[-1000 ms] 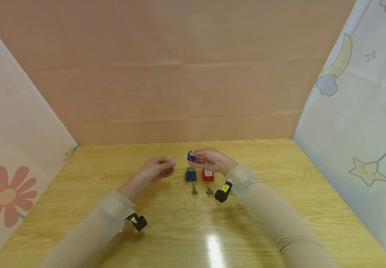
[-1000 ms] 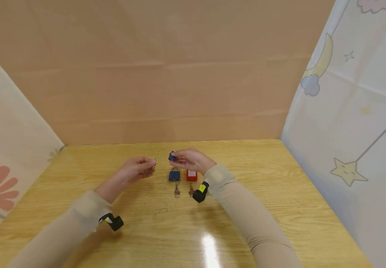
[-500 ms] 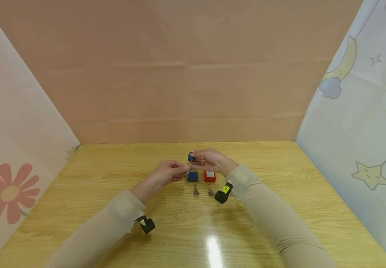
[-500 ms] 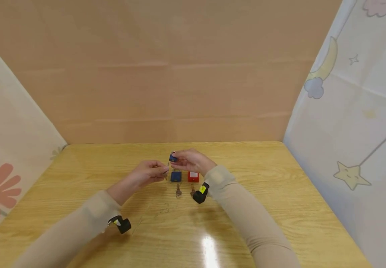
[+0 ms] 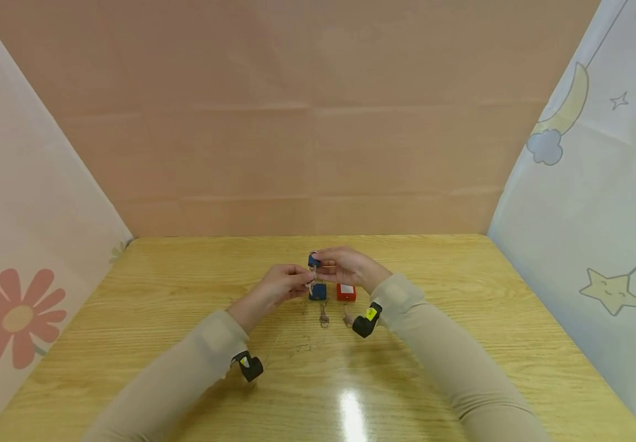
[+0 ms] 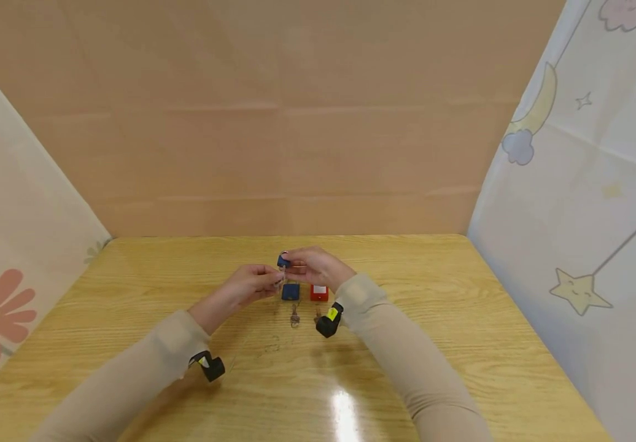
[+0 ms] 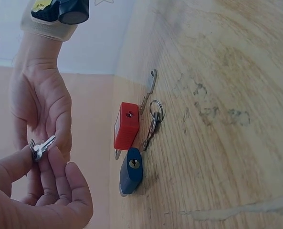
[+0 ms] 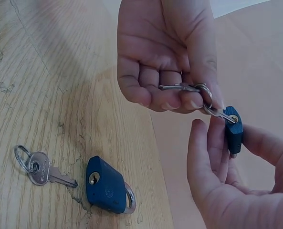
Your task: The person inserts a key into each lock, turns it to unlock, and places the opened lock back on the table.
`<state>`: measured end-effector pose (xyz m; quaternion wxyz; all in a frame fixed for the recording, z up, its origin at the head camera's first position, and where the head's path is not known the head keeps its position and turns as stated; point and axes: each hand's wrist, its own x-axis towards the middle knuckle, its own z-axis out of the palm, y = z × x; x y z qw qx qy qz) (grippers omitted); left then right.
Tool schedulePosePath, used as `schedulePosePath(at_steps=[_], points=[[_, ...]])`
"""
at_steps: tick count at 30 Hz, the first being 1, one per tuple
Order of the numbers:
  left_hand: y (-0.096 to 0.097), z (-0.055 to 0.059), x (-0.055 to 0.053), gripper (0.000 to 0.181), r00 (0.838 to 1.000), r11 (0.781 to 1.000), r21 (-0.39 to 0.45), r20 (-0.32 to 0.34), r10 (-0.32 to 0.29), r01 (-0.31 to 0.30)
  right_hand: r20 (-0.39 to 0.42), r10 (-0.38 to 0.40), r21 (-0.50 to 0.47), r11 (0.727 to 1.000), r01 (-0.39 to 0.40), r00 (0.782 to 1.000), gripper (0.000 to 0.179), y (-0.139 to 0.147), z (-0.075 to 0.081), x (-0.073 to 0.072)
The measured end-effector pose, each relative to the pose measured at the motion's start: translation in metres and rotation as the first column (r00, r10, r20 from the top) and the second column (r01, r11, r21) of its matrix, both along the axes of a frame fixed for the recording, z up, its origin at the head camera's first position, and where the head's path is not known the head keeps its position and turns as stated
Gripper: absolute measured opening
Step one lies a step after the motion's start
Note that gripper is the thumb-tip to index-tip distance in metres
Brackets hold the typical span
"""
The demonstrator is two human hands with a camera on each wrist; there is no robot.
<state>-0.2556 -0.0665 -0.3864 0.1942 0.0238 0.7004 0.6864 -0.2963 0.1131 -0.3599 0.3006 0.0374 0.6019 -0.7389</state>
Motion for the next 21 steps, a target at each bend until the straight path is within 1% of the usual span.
schedulePosePath(at_steps=[4, 9, 15, 18, 21], points=[[0.0008, -0.0002, -0.0007, 0.020, 1.000, 1.000, -0.006, 0.010, 0.011, -0.011, 0.008, -0.006, 0.001, 1.000, 0.006, 1.000, 0.020, -0.0007, -0.0004, -0.0005], [0.0023, -0.0012, -0.0020, 0.023, 0.999, 1.000, -0.003, 0.030, 0.022, -0.022, 0.001, 0.004, 0.007, 1.000, -0.004, 1.000, 0.032, 0.0002, -0.0004, -0.0003], [0.0046, -0.0031, -0.0035, 0.024, 0.998, 0.999, 0.037, 0.056, 0.024, -0.027, -0.035, 0.026, 0.040, 0.999, -0.024, 0.999, 0.041, 0.0001, -0.0011, 0.0004], [0.0064, -0.0032, -0.0042, 0.022, 0.997, 0.997, 0.056, 0.074, 0.039, -0.044, -0.049, 0.031, 0.060, 0.998, -0.028, 0.998, 0.042, 0.0000, -0.0011, 0.0002], [0.0086, -0.0023, -0.0039, 0.020, 0.994, 0.993, 0.096, 0.095, 0.057, -0.066, -0.059, 0.027, 0.068, 0.997, -0.023, 0.998, 0.043, -0.0005, -0.0021, -0.0004]])
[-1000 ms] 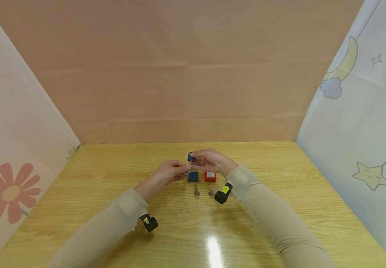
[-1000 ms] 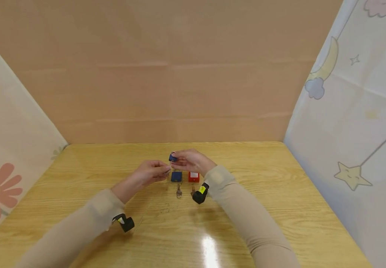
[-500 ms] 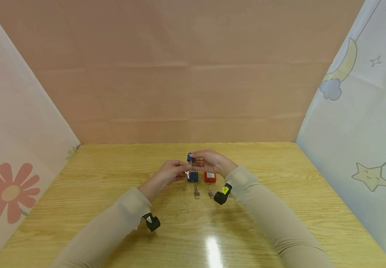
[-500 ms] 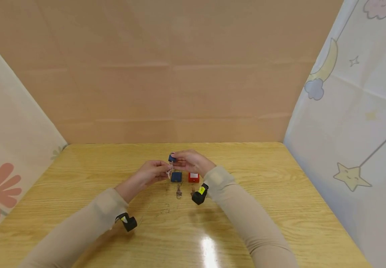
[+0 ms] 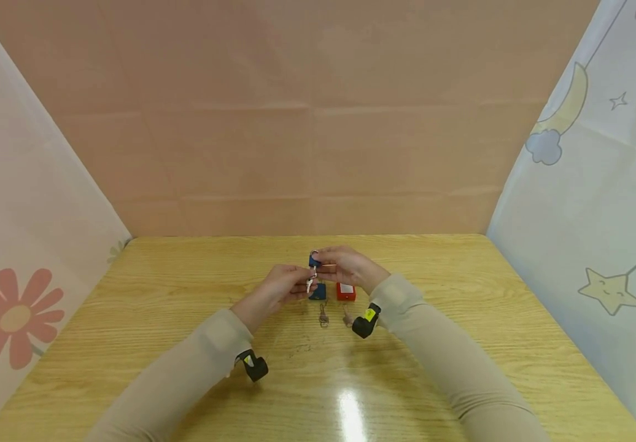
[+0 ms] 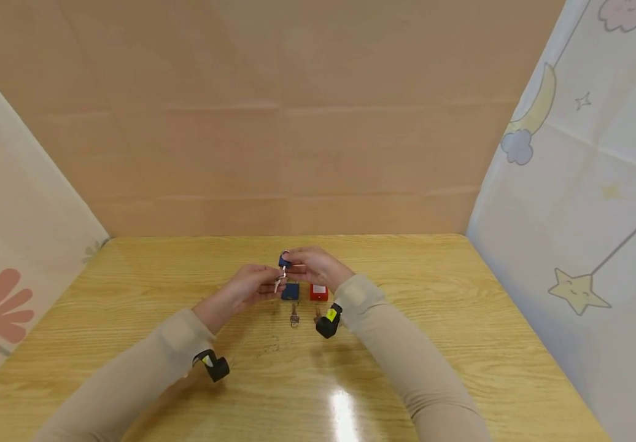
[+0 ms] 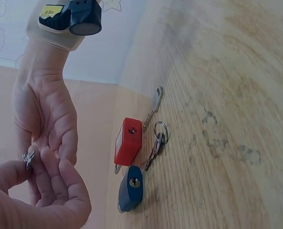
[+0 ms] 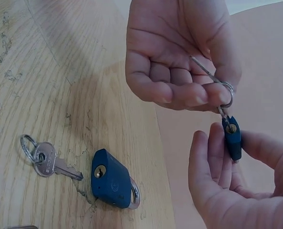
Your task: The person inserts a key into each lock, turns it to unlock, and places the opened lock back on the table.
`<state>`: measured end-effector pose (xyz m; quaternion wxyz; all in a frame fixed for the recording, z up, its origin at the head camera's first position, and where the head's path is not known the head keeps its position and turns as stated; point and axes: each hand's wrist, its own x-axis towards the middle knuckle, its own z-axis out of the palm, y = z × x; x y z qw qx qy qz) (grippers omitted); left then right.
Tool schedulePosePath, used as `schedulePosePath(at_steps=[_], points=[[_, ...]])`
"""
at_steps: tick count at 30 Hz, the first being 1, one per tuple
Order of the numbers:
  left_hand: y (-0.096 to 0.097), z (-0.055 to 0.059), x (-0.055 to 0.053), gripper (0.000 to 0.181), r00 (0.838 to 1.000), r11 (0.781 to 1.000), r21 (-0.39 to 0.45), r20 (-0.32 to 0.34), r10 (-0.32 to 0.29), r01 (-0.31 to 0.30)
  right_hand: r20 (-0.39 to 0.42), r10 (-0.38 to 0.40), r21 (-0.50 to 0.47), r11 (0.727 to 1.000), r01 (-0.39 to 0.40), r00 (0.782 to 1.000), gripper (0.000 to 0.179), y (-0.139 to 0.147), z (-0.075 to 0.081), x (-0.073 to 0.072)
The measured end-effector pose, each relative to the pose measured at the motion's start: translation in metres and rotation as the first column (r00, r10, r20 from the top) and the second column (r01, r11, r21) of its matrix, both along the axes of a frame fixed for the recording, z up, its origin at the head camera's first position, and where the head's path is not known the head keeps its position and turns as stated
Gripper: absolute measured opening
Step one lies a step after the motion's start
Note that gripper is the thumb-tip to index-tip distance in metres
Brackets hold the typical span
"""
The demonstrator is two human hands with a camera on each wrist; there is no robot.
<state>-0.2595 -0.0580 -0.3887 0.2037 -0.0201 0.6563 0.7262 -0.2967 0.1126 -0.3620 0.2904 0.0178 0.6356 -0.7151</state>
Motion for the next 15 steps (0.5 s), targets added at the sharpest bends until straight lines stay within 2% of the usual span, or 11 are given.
schedulePosePath(at_steps=[9, 11, 15], points=[[0.0051, 0.0035, 0.0013, 0.018, 0.997, 0.991, 0.105, -0.017, 0.080, -0.078, -0.004, -0.013, 0.001, 1.000, 0.013, 1.000, 0.046, -0.0039, -0.0032, -0.0021], [0.0052, 0.0036, 0.0017, 0.023, 0.998, 0.993, 0.105, -0.002, 0.064, -0.063, -0.007, -0.013, -0.005, 1.000, 0.013, 1.000, 0.047, -0.0035, -0.0035, -0.0025], [0.0036, 0.0031, 0.0045, 0.036, 1.000, 0.997, 0.071, 0.018, -0.021, 0.020, -0.019, -0.008, -0.004, 1.000, 0.008, 1.000, 0.048, -0.0017, -0.0030, -0.0027]])
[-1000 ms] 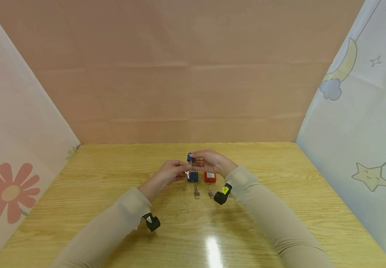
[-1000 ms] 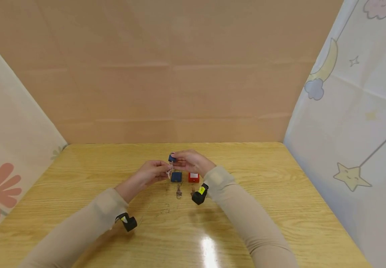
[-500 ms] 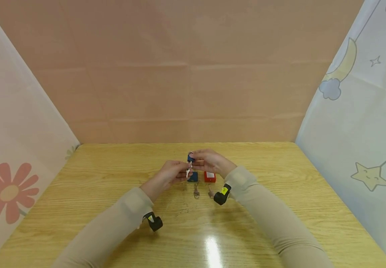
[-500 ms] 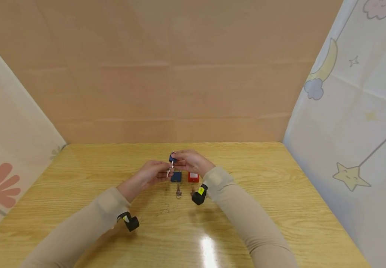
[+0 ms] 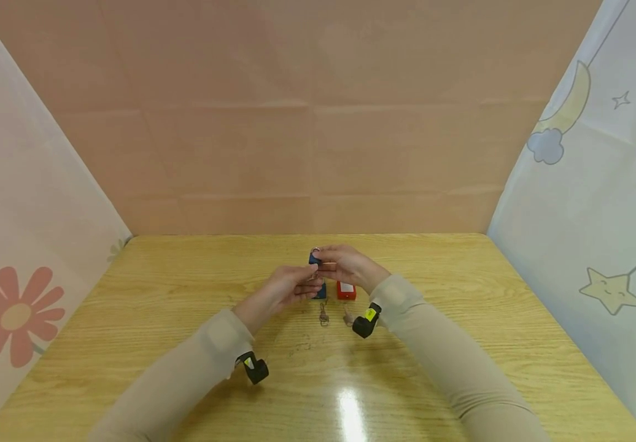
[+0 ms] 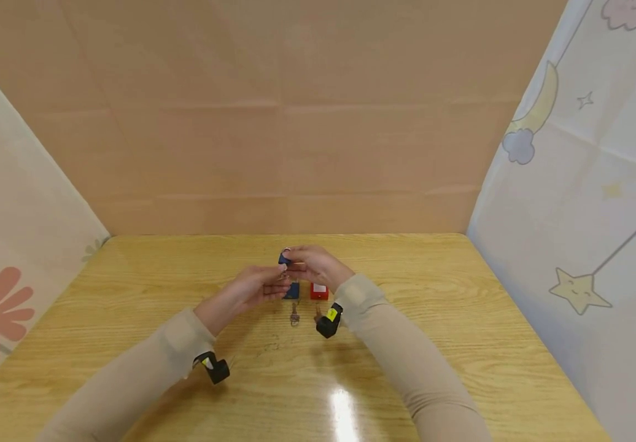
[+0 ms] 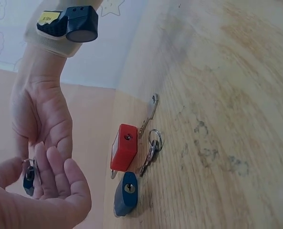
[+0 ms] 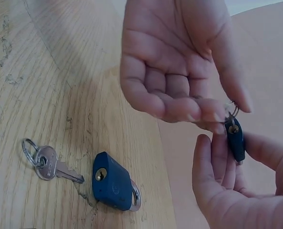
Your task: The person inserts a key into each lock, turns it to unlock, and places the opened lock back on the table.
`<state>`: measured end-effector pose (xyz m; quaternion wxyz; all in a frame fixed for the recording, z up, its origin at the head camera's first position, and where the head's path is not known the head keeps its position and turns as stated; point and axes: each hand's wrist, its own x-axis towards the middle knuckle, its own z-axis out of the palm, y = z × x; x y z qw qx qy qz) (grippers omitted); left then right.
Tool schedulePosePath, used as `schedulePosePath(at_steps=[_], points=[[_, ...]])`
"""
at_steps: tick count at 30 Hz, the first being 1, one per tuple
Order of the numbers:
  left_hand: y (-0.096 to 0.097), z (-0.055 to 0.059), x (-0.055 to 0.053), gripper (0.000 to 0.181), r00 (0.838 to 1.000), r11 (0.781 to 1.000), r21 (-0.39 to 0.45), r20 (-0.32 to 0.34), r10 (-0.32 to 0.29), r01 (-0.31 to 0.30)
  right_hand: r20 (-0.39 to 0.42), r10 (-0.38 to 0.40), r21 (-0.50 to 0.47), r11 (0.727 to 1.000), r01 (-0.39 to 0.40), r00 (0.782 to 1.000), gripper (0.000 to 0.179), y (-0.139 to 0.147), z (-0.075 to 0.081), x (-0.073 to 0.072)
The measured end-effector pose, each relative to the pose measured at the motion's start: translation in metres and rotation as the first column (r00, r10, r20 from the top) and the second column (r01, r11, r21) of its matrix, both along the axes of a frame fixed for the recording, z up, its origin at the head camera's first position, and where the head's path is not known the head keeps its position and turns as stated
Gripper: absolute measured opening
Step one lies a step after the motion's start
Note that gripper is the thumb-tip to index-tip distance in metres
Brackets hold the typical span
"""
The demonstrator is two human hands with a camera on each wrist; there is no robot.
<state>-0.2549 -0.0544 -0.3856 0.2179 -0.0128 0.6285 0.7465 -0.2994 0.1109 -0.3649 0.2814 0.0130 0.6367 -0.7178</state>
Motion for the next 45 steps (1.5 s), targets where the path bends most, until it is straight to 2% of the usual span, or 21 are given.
schedulePosePath(at_steps=[3, 10, 15, 19, 25, 31, 33, 37, 42, 45], points=[[-0.001, 0.000, 0.002, 0.038, 0.999, 0.999, -0.025, -0.027, -0.021, 0.020, -0.010, 0.007, -0.004, 1.000, -0.007, 1.000, 0.048, 0.000, 0.001, 0.001], [0.001, -0.003, 0.002, 0.030, 0.994, 0.996, -0.049, -0.080, 0.069, -0.073, -0.023, 0.010, -0.009, 1.000, -0.011, 1.000, 0.050, -0.003, 0.002, 0.003], [0.004, -0.003, 0.000, 0.028, 0.988, 0.991, -0.068, -0.110, 0.108, -0.116, -0.037, 0.002, -0.001, 1.000, -0.002, 0.999, 0.051, -0.003, 0.002, 0.004], [0.005, -0.004, -0.002, 0.028, 0.985, 0.988, -0.100, -0.131, 0.108, -0.122, -0.038, -0.020, 0.004, 1.000, 0.020, 0.999, 0.046, -0.002, 0.002, 0.005], [0.005, -0.005, -0.002, 0.028, 0.976, 0.974, -0.189, -0.198, 0.089, -0.127, -0.015, -0.051, 0.012, 0.999, 0.051, 0.999, 0.017, -0.001, -0.001, 0.007], [0.004, -0.004, -0.002, 0.025, 0.955, 0.956, -0.261, -0.291, 0.055, -0.135, -0.002, -0.069, 0.007, 0.998, 0.069, 0.998, 0.015, -0.002, -0.004, 0.009], [0.003, -0.004, -0.003, 0.024, 0.939, 0.939, -0.311, -0.342, 0.032, -0.145, -0.001, -0.078, 0.006, 0.997, 0.078, 0.997, 0.014, -0.003, -0.004, 0.010], [0.002, -0.003, -0.003, 0.025, 0.900, 0.878, -0.443, -0.434, -0.035, -0.179, -0.012, -0.102, -0.005, 0.995, 0.102, 0.995, 0.013, -0.004, -0.004, 0.012], [0.000, 0.000, -0.002, 0.026, 0.851, 0.786, -0.576, -0.508, -0.130, -0.224, -0.034, -0.139, -0.003, 0.990, 0.139, 0.990, 0.014, -0.007, -0.006, 0.012], [0.000, 0.003, -0.001, 0.026, 0.817, 0.723, -0.635, -0.549, -0.175, -0.272, -0.050, -0.149, 0.009, 0.989, 0.150, 0.988, 0.020, -0.009, -0.006, 0.013]])
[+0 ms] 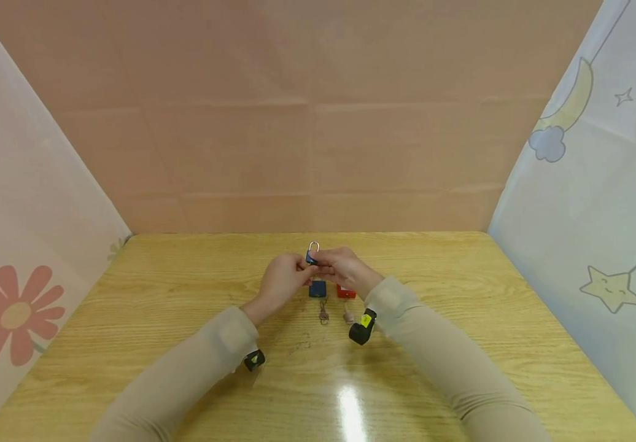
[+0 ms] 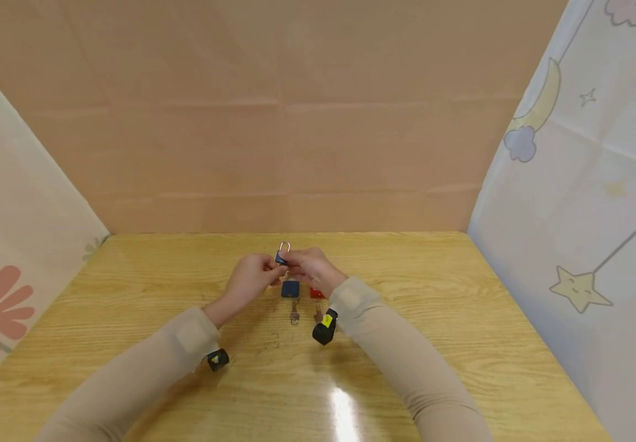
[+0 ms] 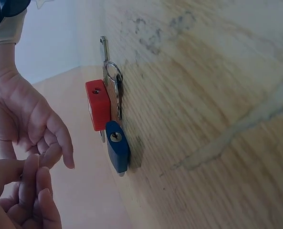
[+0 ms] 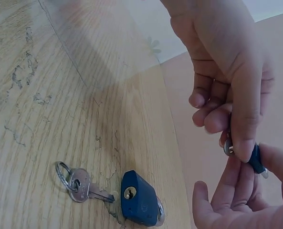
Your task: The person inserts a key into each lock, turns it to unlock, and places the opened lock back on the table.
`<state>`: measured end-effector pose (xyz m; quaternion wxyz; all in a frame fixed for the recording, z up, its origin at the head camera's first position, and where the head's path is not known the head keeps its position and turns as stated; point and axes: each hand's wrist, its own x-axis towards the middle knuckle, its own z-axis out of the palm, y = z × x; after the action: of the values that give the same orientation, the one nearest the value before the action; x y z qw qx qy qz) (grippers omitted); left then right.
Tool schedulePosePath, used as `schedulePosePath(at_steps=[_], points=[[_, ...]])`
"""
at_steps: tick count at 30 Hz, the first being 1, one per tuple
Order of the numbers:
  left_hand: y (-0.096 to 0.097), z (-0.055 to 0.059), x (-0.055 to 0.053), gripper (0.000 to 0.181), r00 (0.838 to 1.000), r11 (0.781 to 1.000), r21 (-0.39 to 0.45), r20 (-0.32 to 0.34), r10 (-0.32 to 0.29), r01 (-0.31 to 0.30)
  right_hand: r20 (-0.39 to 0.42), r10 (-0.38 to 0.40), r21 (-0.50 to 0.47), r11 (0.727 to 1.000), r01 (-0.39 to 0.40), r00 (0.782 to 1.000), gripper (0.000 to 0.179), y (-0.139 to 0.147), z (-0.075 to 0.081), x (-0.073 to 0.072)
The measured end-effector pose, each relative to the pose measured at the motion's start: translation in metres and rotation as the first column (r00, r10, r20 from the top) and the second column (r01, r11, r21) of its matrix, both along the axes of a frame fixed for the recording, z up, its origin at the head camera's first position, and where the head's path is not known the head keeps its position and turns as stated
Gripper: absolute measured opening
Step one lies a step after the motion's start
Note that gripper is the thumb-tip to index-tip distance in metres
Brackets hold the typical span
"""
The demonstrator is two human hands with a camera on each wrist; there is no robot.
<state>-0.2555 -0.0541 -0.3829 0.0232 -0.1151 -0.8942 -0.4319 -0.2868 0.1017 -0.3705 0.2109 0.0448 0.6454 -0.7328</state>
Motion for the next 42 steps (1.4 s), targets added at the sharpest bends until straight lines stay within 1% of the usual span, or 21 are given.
schedulePosePath(at_steps=[3, 5, 7, 8, 9, 11, 12, 13, 15, 16, 18, 20, 22, 24, 27, 29, 31, 33, 36, 39, 42], points=[[0.000, 0.002, 0.000, 0.025, 0.999, 0.999, -0.049, -0.031, 0.012, -0.013, -0.005, -0.001, 0.011, 1.000, 0.001, 1.000, 0.025, -0.001, 0.001, 0.000], [0.000, 0.001, 0.000, 0.024, 1.000, 1.000, -0.024, -0.012, 0.010, -0.010, -0.005, -0.002, 0.011, 1.000, 0.002, 1.000, 0.027, -0.002, 0.001, 0.000], [0.000, 0.000, -0.002, 0.025, 0.999, 0.998, 0.060, 0.040, -0.003, 0.000, -0.002, -0.002, 0.007, 1.000, 0.002, 1.000, 0.026, -0.002, 0.002, 0.000], [-0.001, 0.000, -0.003, 0.025, 0.997, 0.993, 0.117, 0.077, -0.011, 0.002, 0.000, -0.001, 0.002, 1.000, 0.001, 1.000, 0.026, -0.001, 0.002, 0.000], [-0.001, -0.001, -0.004, 0.025, 0.992, 0.982, 0.189, 0.127, -0.023, -0.001, 0.002, 0.000, -0.004, 1.000, 0.000, 1.000, 0.024, -0.001, 0.002, 0.000], [-0.002, -0.002, -0.006, 0.025, 0.970, 0.945, 0.327, 0.236, -0.053, -0.028, 0.002, 0.012, -0.016, 1.000, -0.012, 1.000, 0.023, 0.000, 0.002, 0.000], [-0.002, -0.003, -0.007, 0.026, 0.955, 0.920, 0.388, 0.289, -0.072, -0.048, -0.001, 0.021, -0.022, 1.000, -0.021, 1.000, 0.022, 0.000, 0.002, 0.000], [-0.003, -0.003, -0.008, 0.027, 0.936, 0.895, 0.441, 0.340, -0.094, -0.070, -0.003, 0.030, -0.027, 0.999, -0.030, 1.000, 0.022, 0.000, 0.002, 0.000], [-0.003, -0.004, -0.009, 0.030, 0.893, 0.851, 0.513, 0.429, -0.136, -0.117, -0.006, 0.047, -0.034, 0.998, -0.048, 0.999, 0.019, 0.001, 0.003, 0.001], [-0.003, -0.004, -0.009, 0.032, 0.875, 0.837, 0.532, 0.458, -0.155, -0.130, -0.008, 0.056, -0.032, 0.998, -0.057, 0.998, 0.019, 0.001, 0.004, 0.001], [-0.003, -0.004, -0.008, 0.035, 0.848, 0.819, 0.557, 0.495, -0.190, -0.141, -0.002, 0.065, -0.027, 0.998, -0.065, 0.998, 0.021, 0.001, 0.005, 0.002], [-0.004, -0.005, -0.007, 0.035, 0.833, 0.811, 0.566, 0.513, -0.207, -0.147, 0.004, 0.067, -0.026, 0.997, -0.067, 0.998, 0.023, 0.001, 0.006, 0.003], [-0.005, -0.005, -0.007, 0.036, 0.828, 0.817, 0.563, 0.513, -0.226, -0.126, 0.007, 0.063, -0.026, 0.998, -0.063, 0.998, 0.026, 0.002, 0.005, 0.003], [-0.008, -0.005, -0.009, 0.037, 0.823, 0.835, 0.543, 0.512, -0.245, -0.090, 0.002, 0.059, -0.031, 0.998, -0.059, 0.998, 0.024, 0.003, 0.004, 0.002], [-0.017, -0.005, -0.015, 0.039, 0.819, 0.881, 0.472, 0.502, -0.280, 0.012, 0.002, 0.042, -0.057, 0.998, -0.042, 0.999, 0.016, 0.006, 0.002, 0.001], [-0.025, -0.003, -0.020, 0.038, 0.821, 0.909, 0.411, 0.494, -0.287, 0.071, 0.002, 0.038, -0.067, 0.997, -0.038, 0.999, 0.013, 0.008, 0.001, 0.002], [-0.033, 0.002, -0.026, 0.037, 0.830, 0.929, 0.356, 0.483, -0.278, 0.104, 0.006, 0.036, -0.071, 0.997, -0.036, 0.999, 0.013, 0.010, 0.001, 0.002], [-0.039, 0.008, -0.032, 0.037, 0.844, 0.941, 0.320, 0.469, -0.262, 0.114, 0.007, 0.049, -0.055, 0.997, -0.048, 0.999, 0.018, 0.010, 0.000, 0.003], [-0.041, 0.017, -0.040, 0.038, 0.872, 0.952, 0.293, 0.439, -0.216, 0.089, 0.007, 0.074, -0.032, 0.997, -0.073, 0.997, 0.026, 0.010, -0.001, 0.005], [-0.039, 0.024, -0.047, 0.038, 0.895, 0.958, 0.276, 0.405, -0.187, 0.075, 0.006, 0.100, -0.014, 0.995, -0.100, 0.995, 0.025, 0.007, -0.002, 0.006], [-0.034, 0.027, -0.051, 0.036, 0.901, 0.964, 0.250, 0.393, -0.184, 0.088, 0.007, 0.112, -0.005, 0.994, -0.112, 0.994, 0.019, 0.004, -0.002, 0.009]])
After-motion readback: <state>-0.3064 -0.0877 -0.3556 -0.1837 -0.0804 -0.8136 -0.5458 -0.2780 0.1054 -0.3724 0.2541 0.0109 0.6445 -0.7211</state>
